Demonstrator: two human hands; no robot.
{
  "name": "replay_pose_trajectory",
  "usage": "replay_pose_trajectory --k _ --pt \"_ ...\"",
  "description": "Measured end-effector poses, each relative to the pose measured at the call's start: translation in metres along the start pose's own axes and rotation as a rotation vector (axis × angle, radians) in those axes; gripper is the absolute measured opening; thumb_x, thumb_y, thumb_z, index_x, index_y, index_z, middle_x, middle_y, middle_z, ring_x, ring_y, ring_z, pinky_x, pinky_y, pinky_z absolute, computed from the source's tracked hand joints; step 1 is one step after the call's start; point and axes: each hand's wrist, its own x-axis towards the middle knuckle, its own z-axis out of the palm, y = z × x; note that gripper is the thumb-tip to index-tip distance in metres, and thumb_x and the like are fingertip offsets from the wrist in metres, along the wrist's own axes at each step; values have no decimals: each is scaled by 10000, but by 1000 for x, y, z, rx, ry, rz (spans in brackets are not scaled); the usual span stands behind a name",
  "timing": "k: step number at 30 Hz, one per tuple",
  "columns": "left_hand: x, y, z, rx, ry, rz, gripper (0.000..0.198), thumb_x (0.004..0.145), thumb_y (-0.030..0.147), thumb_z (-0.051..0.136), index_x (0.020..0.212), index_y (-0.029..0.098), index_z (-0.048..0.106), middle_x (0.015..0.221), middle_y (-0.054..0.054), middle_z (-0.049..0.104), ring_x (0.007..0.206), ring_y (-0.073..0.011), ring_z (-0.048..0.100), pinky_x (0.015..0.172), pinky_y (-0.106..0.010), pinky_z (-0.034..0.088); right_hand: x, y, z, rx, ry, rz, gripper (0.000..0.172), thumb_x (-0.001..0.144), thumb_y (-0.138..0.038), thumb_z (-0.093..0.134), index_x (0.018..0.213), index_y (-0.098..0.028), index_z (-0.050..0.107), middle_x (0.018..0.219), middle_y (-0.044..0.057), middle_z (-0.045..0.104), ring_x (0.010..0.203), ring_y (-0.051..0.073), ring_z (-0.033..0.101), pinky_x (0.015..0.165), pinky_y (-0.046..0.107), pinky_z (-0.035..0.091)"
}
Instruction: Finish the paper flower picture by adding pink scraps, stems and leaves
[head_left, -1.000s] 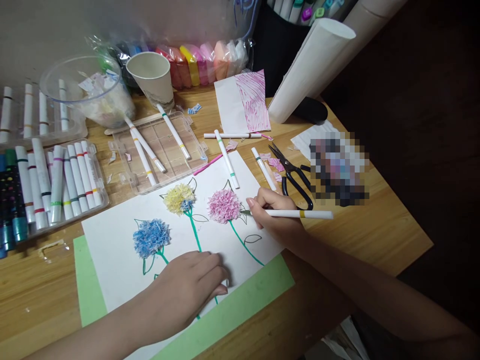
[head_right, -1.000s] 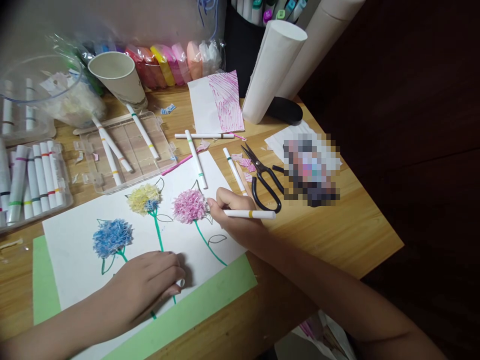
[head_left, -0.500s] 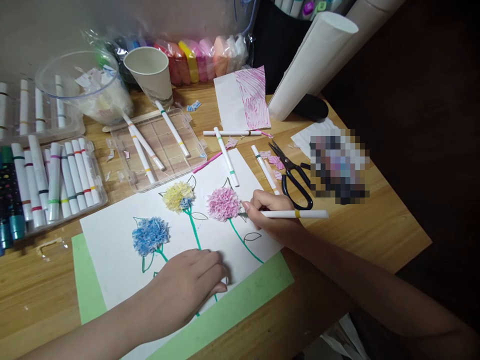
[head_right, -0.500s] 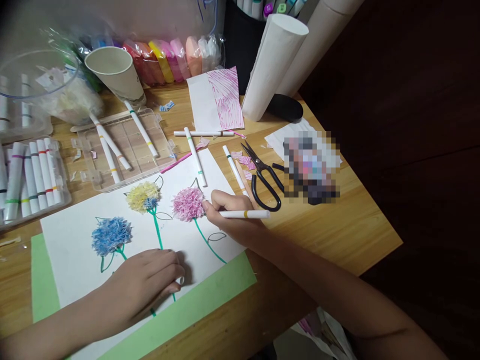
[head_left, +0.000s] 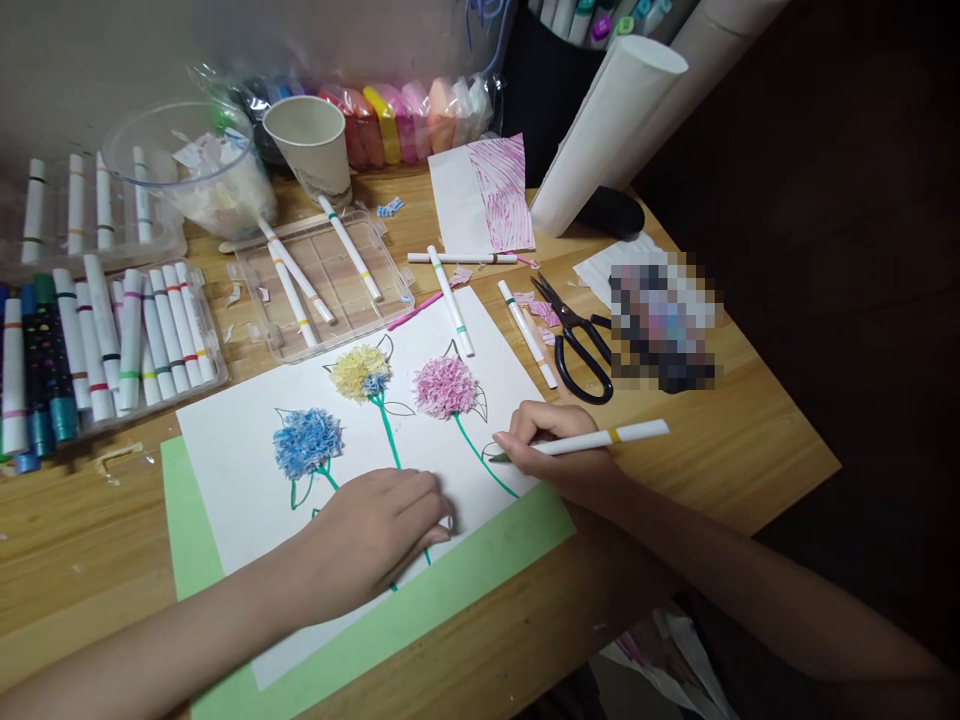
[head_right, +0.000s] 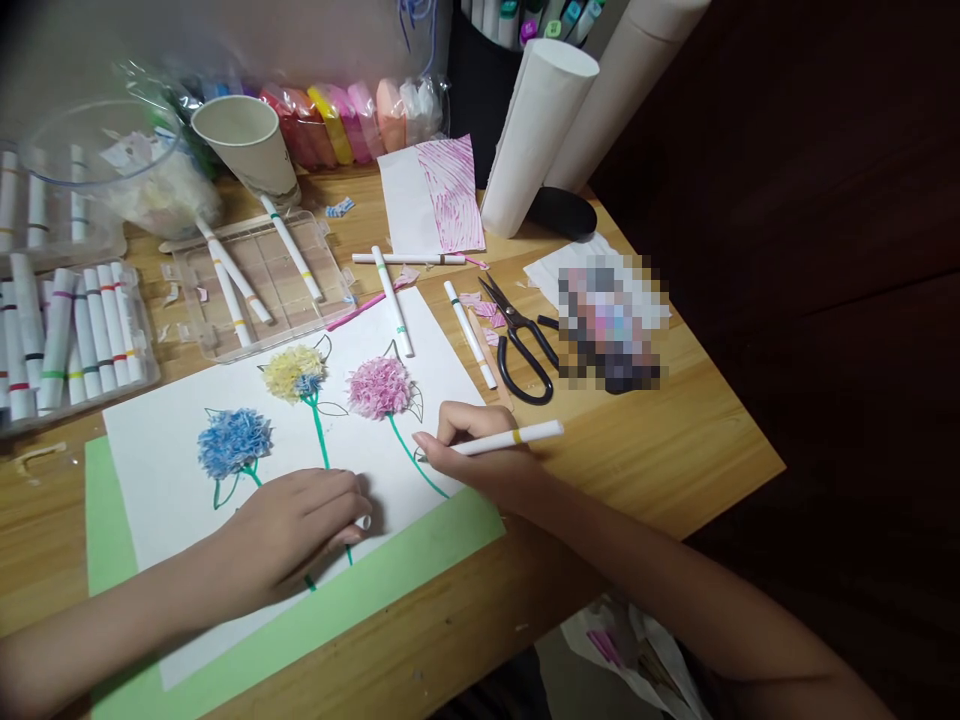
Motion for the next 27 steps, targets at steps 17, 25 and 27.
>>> replay_pose_trajectory --k 17,25,27 --pt "1 0 0 25 22 14 191 962 230 335 909 178 511 772 -16 542 661 -146 468 605 -256 375 0 -2 5 -188 119 -77 343 788 -213 521 537 -199 287 509 -53 319 486 85 307 467 234 244" --pt "0 0 0 13 -3 -2 213 967 239 319 929 178 521 790 -23 548 681 -150 478 620 -259 378 0 -2 0 -234 182 -92 338 758 -137 472 544 -203 220 516 -52 249 483 85 269 465 243 223" --pt "0 0 1 7 -7 -3 209 967 238 319 937 180 517 798 -23 551 687 -151 481 624 -260 379 0 -1 -1 -233 183 -99 337 749 -123 467 547 -204 210 517 -51 239 487 88 266 468 246 221"
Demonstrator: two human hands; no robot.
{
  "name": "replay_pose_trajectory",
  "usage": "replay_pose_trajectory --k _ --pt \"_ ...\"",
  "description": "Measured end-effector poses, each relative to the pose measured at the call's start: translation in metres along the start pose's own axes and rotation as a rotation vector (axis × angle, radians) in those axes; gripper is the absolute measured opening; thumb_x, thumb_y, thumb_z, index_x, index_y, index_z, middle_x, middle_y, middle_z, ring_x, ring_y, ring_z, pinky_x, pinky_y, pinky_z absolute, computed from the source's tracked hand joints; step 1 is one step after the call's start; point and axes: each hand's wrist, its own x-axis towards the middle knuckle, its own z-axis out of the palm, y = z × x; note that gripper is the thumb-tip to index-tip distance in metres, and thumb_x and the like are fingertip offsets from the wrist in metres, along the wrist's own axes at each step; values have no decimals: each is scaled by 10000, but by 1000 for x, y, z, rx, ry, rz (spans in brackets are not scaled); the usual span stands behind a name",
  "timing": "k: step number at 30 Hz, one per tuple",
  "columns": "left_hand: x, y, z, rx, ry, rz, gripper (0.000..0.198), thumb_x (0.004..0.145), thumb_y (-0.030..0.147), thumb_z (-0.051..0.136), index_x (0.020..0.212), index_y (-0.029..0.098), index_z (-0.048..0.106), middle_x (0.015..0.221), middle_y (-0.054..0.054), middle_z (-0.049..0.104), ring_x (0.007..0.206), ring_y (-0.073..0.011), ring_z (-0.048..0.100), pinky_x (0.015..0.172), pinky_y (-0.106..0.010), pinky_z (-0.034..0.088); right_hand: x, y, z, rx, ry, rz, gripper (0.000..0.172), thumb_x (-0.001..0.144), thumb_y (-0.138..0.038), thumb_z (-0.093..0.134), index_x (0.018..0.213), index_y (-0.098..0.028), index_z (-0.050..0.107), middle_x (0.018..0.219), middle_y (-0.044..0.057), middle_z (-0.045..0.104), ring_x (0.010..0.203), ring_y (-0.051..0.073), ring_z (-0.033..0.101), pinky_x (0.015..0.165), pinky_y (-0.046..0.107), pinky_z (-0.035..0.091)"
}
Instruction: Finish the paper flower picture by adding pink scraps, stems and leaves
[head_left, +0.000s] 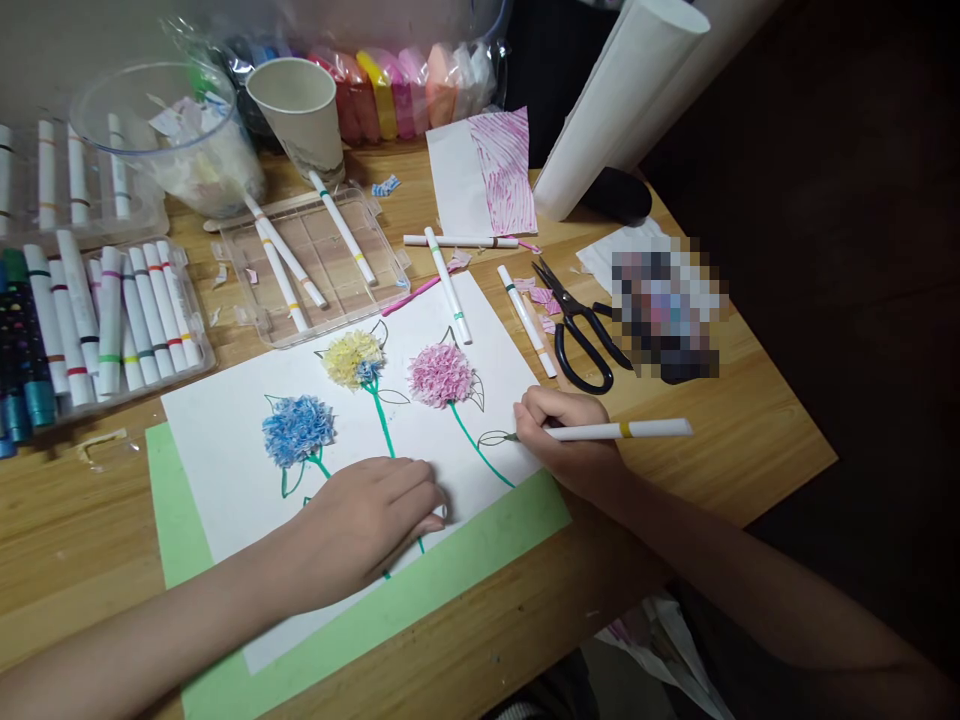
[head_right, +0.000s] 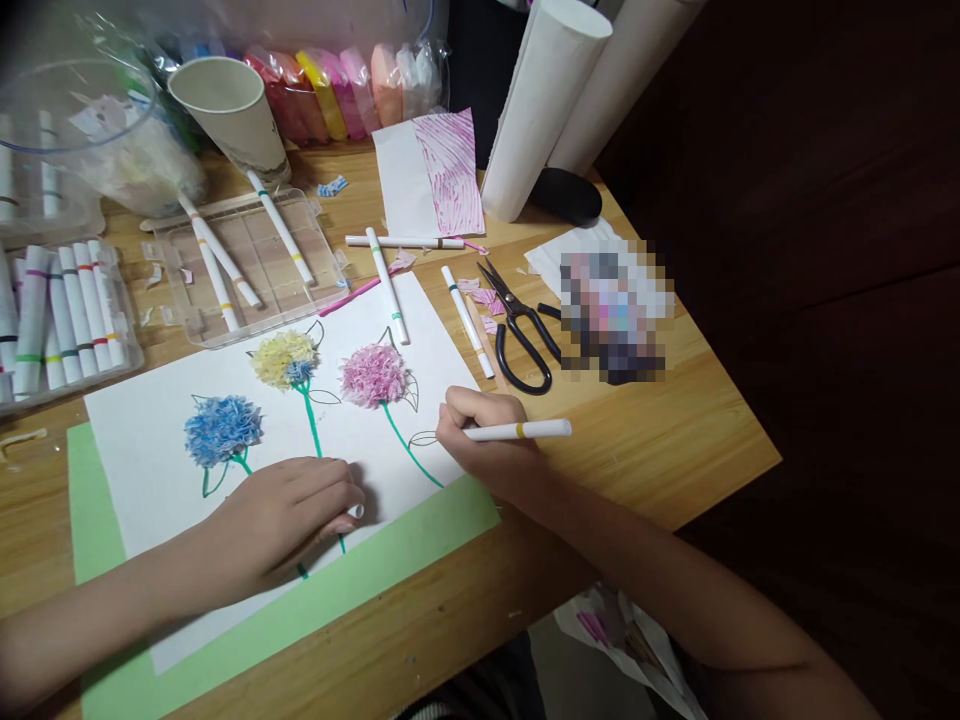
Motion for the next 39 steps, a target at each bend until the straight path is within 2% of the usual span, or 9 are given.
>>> replay_pose_trajectory --k 9,15,22,30,35,39 --pt "0 -1 0 -28 -19 -6 200 966 233 320 957 184 514 825 -28 557 717 -155 494 649 -273 386 0 7 3 99 69 -15 352 808 -157 492 548 -204 260 509 -50 319 495 99 324 488 241 277" --pt "-2 -2 2 -47 -32 -10 202 967 242 324 981 182 516 843 -34 557 743 -161 499 666 -283 388 -2 5 1 72 18 -11 357 807 -147 493 553 -202 248 524 -51 284 488 90 295 470 240 246" --pt "-2 -1 1 -59 -40 -11 194 967 235 325 985 182 511 846 -32 554 748 -162 495 674 -285 383 -4 7 6 142 11 46 355 829 -204 516 553 -200 294 517 -53 325 491 88 316 479 231 273" --pt "-1 -2 1 -52 -38 -9 206 969 242 320 981 182 516 846 -34 552 748 -161 493 670 -284 379 -4 5 5 82 2 16 353 813 -167 508 555 -199 269 524 -54 291 488 82 285 460 232 236" --pt "-1 -2 1 -23 -22 -2 214 970 249 321 970 180 523 838 -30 562 736 -155 501 661 -278 386 -5 5 4 59 -23 -57 362 795 -122 504 543 -192 253 515 -60 271 471 71 263 460 230 232" --pt "-1 -1 1 -7 -15 0 215 969 249 322 960 180 526 825 -26 564 729 -154 508 660 -278 389 -5 4 5 120 -9 -2 358 824 -175 525 538 -193 310 510 -56 322 483 81 315 471 228 267"
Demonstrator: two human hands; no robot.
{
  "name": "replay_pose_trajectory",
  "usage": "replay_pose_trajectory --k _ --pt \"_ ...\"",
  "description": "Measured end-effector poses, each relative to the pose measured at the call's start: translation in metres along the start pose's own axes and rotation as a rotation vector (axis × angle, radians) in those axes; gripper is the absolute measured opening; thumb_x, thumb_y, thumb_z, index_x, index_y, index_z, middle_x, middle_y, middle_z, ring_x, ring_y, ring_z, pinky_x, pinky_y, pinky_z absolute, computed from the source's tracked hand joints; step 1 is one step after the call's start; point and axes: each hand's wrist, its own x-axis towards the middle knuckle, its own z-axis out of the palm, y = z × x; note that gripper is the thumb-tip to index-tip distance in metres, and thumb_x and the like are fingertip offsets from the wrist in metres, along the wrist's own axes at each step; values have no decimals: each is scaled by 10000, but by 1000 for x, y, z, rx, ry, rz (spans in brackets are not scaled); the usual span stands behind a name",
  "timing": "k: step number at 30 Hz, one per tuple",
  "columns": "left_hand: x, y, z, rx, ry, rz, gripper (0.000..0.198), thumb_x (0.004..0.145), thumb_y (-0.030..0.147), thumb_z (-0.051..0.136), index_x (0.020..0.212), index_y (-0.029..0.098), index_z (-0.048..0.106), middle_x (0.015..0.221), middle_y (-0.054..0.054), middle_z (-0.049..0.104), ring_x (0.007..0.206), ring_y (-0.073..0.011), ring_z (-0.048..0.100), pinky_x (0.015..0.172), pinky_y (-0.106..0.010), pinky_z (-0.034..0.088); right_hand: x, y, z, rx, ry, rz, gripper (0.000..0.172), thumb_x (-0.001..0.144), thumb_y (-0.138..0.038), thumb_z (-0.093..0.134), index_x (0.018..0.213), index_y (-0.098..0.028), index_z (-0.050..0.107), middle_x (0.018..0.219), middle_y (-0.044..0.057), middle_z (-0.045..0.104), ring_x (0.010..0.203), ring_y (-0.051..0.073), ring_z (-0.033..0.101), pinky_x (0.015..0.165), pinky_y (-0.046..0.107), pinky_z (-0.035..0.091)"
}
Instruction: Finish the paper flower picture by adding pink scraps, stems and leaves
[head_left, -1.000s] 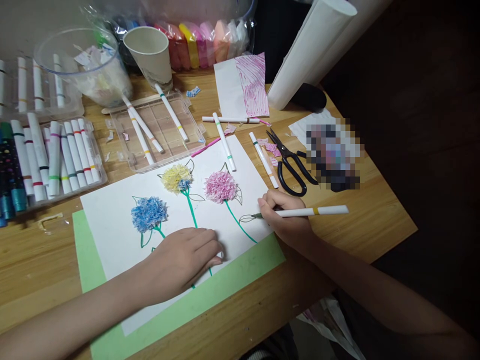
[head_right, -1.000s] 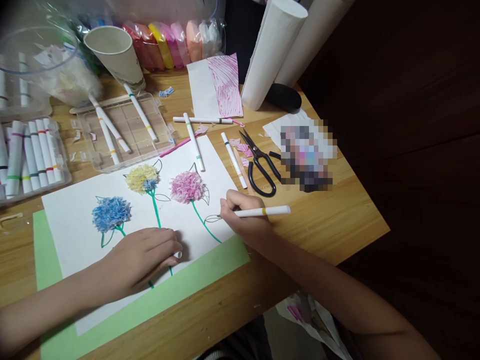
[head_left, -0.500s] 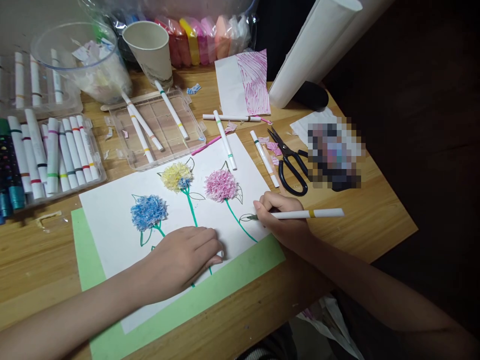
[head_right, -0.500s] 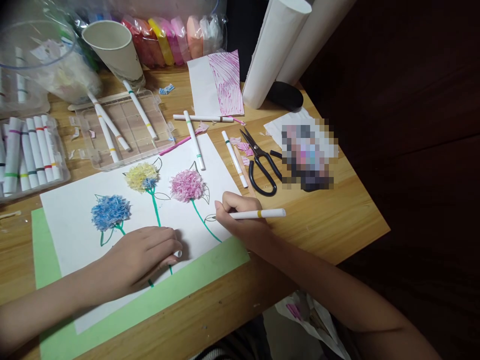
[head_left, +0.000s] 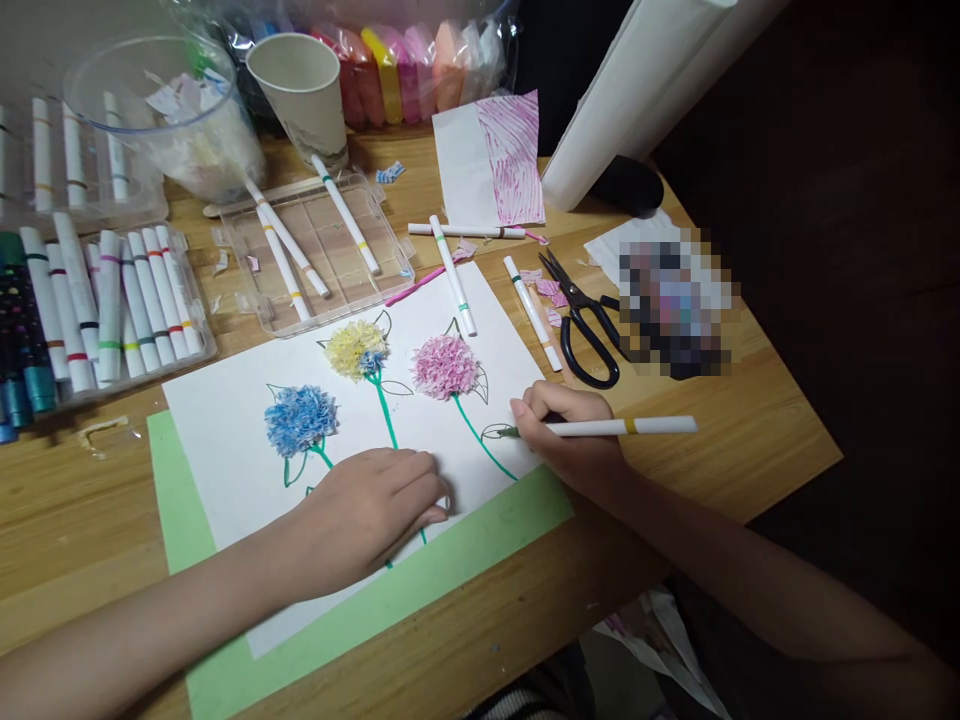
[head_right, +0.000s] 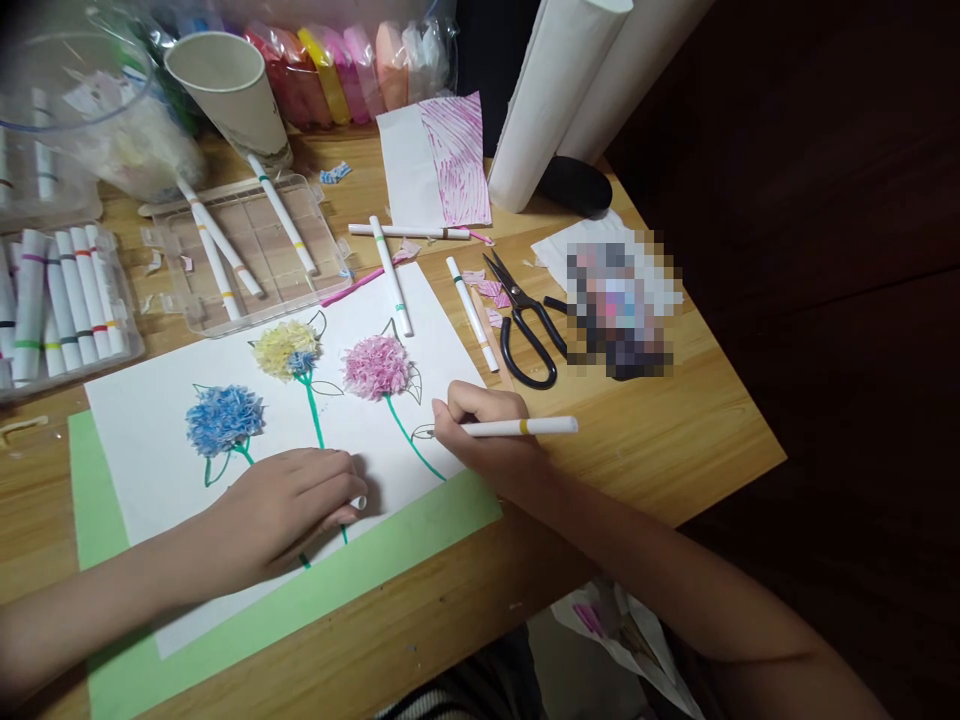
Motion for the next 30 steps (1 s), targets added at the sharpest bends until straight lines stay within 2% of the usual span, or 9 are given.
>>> replay_pose_trajectory --k 5,12,23,27,30 --pt "1 0 0 -1 4 2 208 967 244 327 961 178 524 829 -25 566 725 -154 510 654 -277 388 1 -1 2 11 -3 63 340 829 -261 566 532 -193 415 511 -39 406 515 101 391 495 236 311" --pt "1 -1 0 8 18 6 209 968 248 331 955 178 528 829 -24 565 722 -147 509 651 -266 389 1 0 2 -5 -6 30 366 818 -209 541 533 -196 311 511 -53 335 487 86 318 474 234 270" --pt "0 1 -1 -7 16 2 208 967 252 338 935 180 530 807 -25 558 710 -148 506 648 -263 394 -1 -2 0 -16 -83 50 358 824 -246 555 527 -193 362 497 -46 381 477 87 353 460 230 286" --pt "1 2 -1 -40 16 -3 199 966 256 344 944 187 529 829 -27 574 722 -153 516 659 -271 398 3 1 3 154 48 25 258 822 -242 577 600 -198 454 523 -44 443 485 100 414 465 229 328" --pt "1 4 -1 -36 22 9 205 964 268 352 943 190 540 831 -23 586 714 -151 522 658 -274 405 12 -4 10 220 85 -119 122 786 -199 618 709 -204 524 627 -23 521 559 121 501 507 238 396"
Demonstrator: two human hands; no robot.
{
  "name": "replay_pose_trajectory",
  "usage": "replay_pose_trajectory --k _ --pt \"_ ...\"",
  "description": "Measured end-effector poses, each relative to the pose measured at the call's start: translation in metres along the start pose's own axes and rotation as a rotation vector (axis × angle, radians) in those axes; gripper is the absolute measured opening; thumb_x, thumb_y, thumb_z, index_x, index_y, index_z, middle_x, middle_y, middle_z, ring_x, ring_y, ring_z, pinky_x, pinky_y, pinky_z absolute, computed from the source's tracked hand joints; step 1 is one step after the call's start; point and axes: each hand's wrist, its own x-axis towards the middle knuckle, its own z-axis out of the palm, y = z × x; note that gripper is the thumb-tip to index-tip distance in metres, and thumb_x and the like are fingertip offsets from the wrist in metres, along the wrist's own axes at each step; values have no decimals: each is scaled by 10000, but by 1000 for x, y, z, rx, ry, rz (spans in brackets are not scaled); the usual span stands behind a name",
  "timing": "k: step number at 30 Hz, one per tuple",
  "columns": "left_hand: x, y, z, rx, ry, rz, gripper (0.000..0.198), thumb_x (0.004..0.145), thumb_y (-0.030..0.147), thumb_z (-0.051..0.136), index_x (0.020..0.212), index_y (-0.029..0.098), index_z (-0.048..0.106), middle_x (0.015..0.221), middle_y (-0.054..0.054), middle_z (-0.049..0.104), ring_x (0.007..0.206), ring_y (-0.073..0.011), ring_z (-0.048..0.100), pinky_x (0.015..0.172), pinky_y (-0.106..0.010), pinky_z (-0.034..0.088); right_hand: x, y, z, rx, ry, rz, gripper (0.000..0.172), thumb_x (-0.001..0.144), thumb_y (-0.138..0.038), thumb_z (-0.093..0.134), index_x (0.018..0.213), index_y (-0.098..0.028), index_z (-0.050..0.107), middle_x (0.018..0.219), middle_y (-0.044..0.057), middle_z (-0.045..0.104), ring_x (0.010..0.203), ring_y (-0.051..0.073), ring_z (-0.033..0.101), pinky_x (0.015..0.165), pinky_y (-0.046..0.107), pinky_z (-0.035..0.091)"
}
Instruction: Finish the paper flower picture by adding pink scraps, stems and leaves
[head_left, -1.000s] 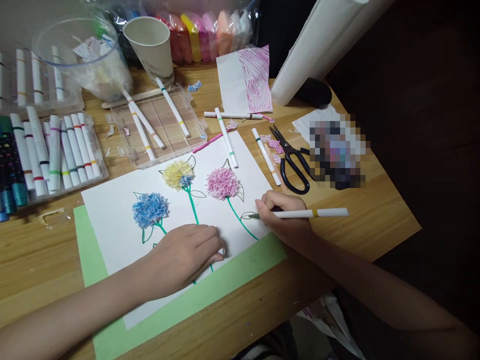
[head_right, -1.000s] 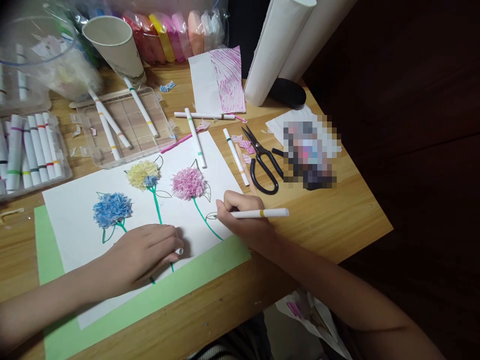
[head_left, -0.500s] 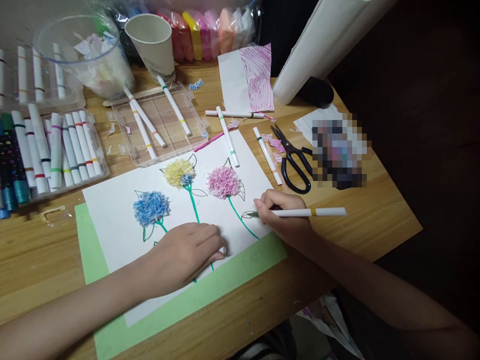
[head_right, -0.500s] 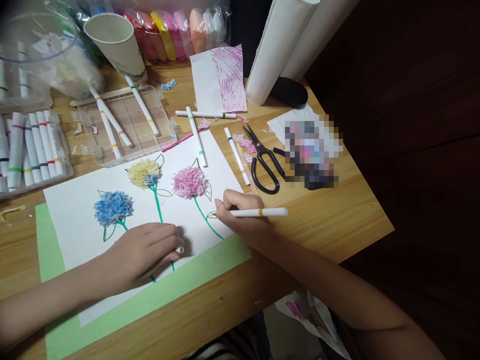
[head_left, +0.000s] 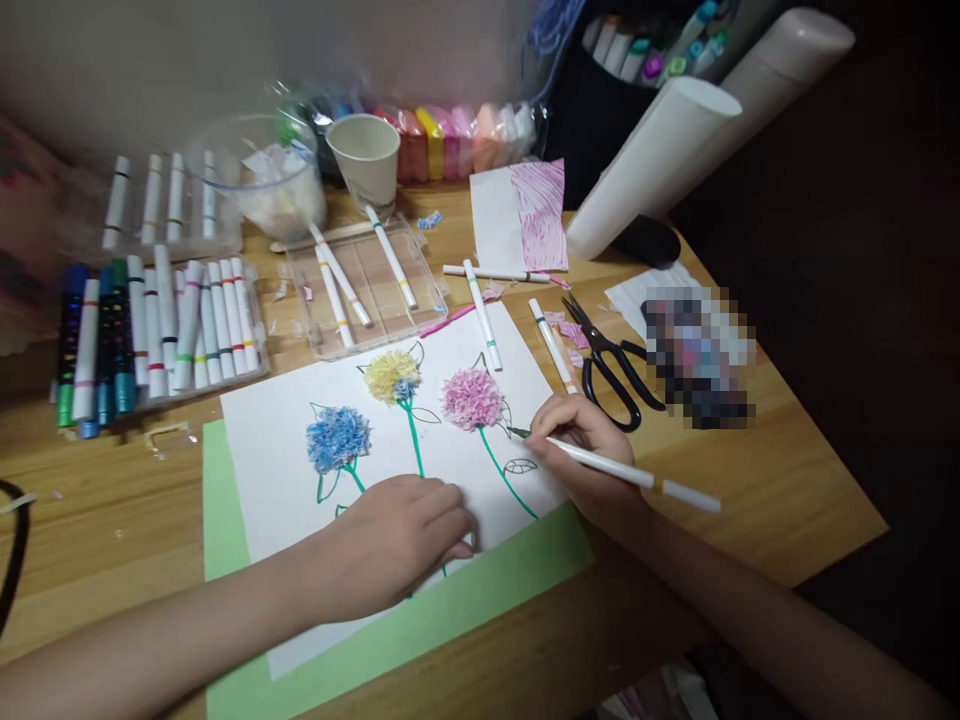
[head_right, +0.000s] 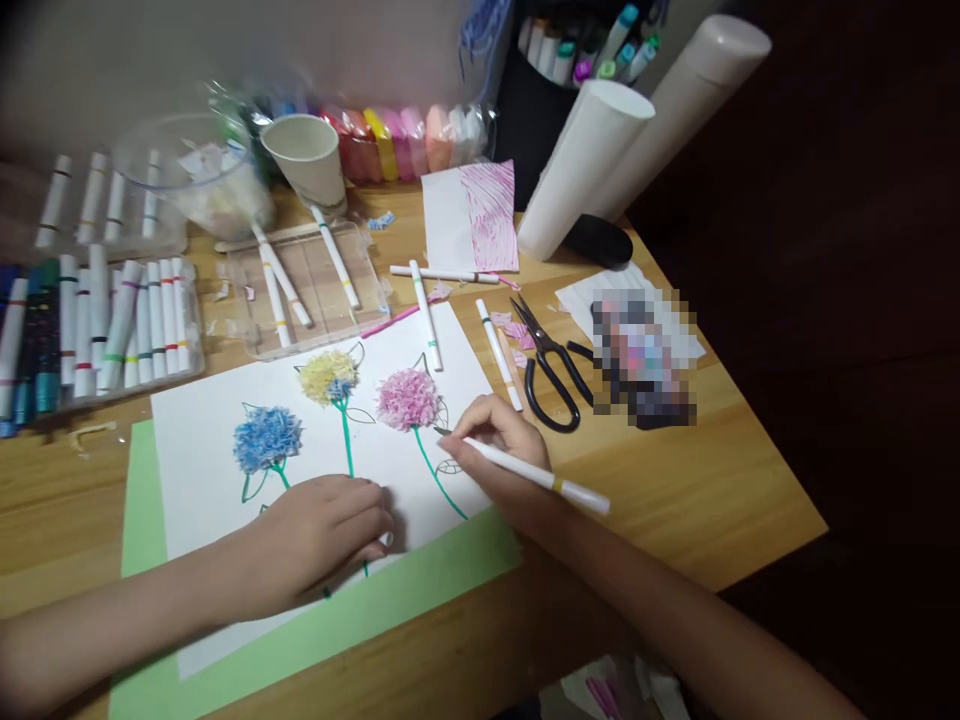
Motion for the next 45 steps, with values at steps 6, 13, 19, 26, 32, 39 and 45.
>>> replay_pose_trajectory --k 6,13,19,26,32,39,45 --pt "-2 1 3 115 16 4 213 948 277 403 887 184 584 787 -20 599 673 -160 532 628 -285 406 29 -22 33 -262 -263 -436 270 727 -51 532 940 -200 606 820 51 641 720 172 582 637 305 490" --pt "-5 -5 11 195 80 99 213 932 279 446 795 176 573 760 -21 582 682 -180 508 565 -315 362 47 -25 54 -400 -284 -589 188 724 -47 514 827 -177 600 682 41 618 679 185 546 633 334 478" --pt "-7 -7 12 193 83 118 174 910 259 495 763 193 562 773 -14 566 678 -176 479 551 -319 341 45 -27 56 -442 -324 -544 193 739 -48 505 828 -182 610 690 44 638 684 191 556 672 360 479" --pt "-6 -6 11 181 83 111 203 928 271 465 773 187 564 798 -13 573 700 -173 486 565 -321 354 44 -25 55 -469 -310 -529 178 724 -39 497 793 -171 595 670 49 613 678 192 546 646 345 474" --pt "-4 -5 9 166 66 106 225 934 278 453 764 182 565 779 -22 576 693 -171 485 559 -320 356 45 -26 48 -477 -319 -519 169 696 -56 468 721 -190 569 613 27 552 648 187 510 592 321 450" --pt "-5 -6 10 171 72 106 213 930 266 458 765 186 564 793 -15 578 700 -173 481 555 -323 344 43 -25 45 -473 -325 -508 149 698 -58 466 689 -197 521 584 18 527 620 178 478 560 302 420" --pt "-5 -6 8 172 58 107 213 930 257 451 778 182 580 783 -15 574 681 -176 470 545 -331 339 42 -24 49 -462 -274 -490 170 715 -55 488 772 -199 558 663 36 593 680 196 539 617 331 460"
